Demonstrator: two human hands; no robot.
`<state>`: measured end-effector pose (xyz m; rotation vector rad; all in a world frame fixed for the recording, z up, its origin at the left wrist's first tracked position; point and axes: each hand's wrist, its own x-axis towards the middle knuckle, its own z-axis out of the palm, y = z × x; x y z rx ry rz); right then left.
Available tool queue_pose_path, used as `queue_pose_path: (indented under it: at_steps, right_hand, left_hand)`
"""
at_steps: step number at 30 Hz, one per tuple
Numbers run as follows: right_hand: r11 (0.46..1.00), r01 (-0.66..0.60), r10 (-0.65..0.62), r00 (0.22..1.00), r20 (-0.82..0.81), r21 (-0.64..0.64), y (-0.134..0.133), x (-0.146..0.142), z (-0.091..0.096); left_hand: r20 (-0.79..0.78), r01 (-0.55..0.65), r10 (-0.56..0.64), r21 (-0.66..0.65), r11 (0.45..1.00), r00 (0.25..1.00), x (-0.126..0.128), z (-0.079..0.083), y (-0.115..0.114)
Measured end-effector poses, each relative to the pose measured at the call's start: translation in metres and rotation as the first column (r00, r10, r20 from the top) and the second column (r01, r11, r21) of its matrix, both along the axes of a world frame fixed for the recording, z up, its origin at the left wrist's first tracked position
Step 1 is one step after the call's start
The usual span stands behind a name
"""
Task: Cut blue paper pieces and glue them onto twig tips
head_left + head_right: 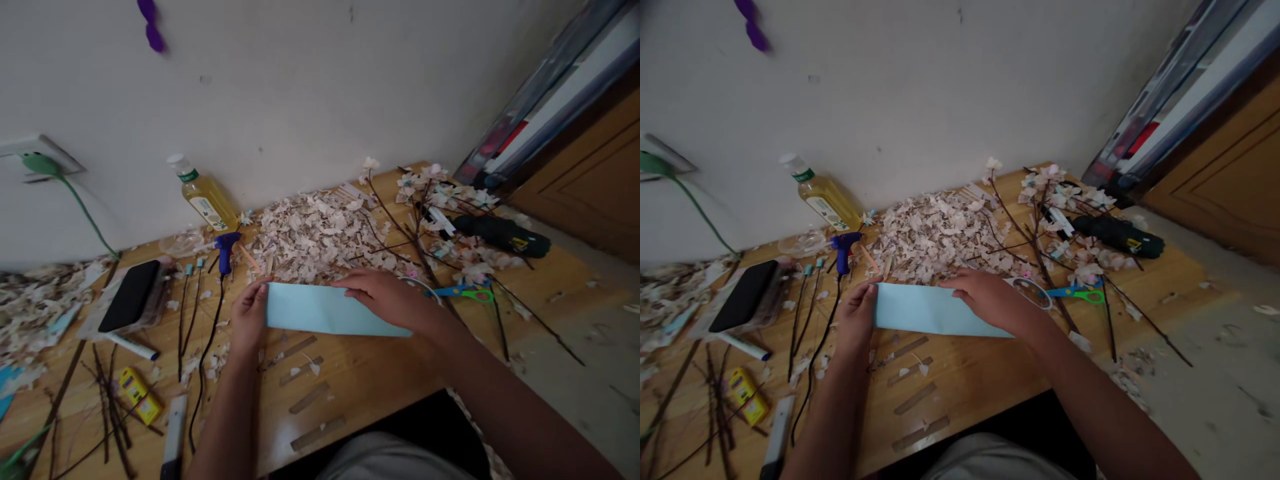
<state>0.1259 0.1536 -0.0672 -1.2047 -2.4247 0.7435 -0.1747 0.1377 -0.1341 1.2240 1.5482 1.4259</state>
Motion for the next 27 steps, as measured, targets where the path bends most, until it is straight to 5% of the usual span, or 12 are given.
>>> queue_pose_path:
  at_steps: [4,7,10,15,27]
  right_hand:
    - [0.999,0.037,-0.034,0.990,0.138,-0.025,0.000,-0.013,-0.004]
    - [0.995,0.061,-0.075,0.980,0.186,0.083,-0.004,-0.038,-0.003]
    - [0.982,0.052,-0.086,0.979,0.185,0.183,-0.006,-0.070,-0.001]
    - [0.986,0.038,-0.062,0.987,0.146,0.163,0.002,-0.105,0.002]
    - [0.979,0.140,-0.162,0.976,0.148,0.149,0.000,-0.064,0.001]
  left_hand:
    - [0.142,0.049,-0.038,-0.075,0.996,0.989,0.011,-0.005,0.001]
    - [0.197,0.075,-0.056,-0.093,0.993,0.979,0.016,-0.008,0.001]
    - [0.217,0.101,-0.076,-0.105,0.989,0.973,0.019,-0.011,0.001]
    - [0.235,0.139,-0.108,-0.118,0.983,0.966,0.019,-0.011,0.002]
    - [0.247,0.041,-0.013,-0.109,0.993,0.969,0.012,-0.010,0.005]
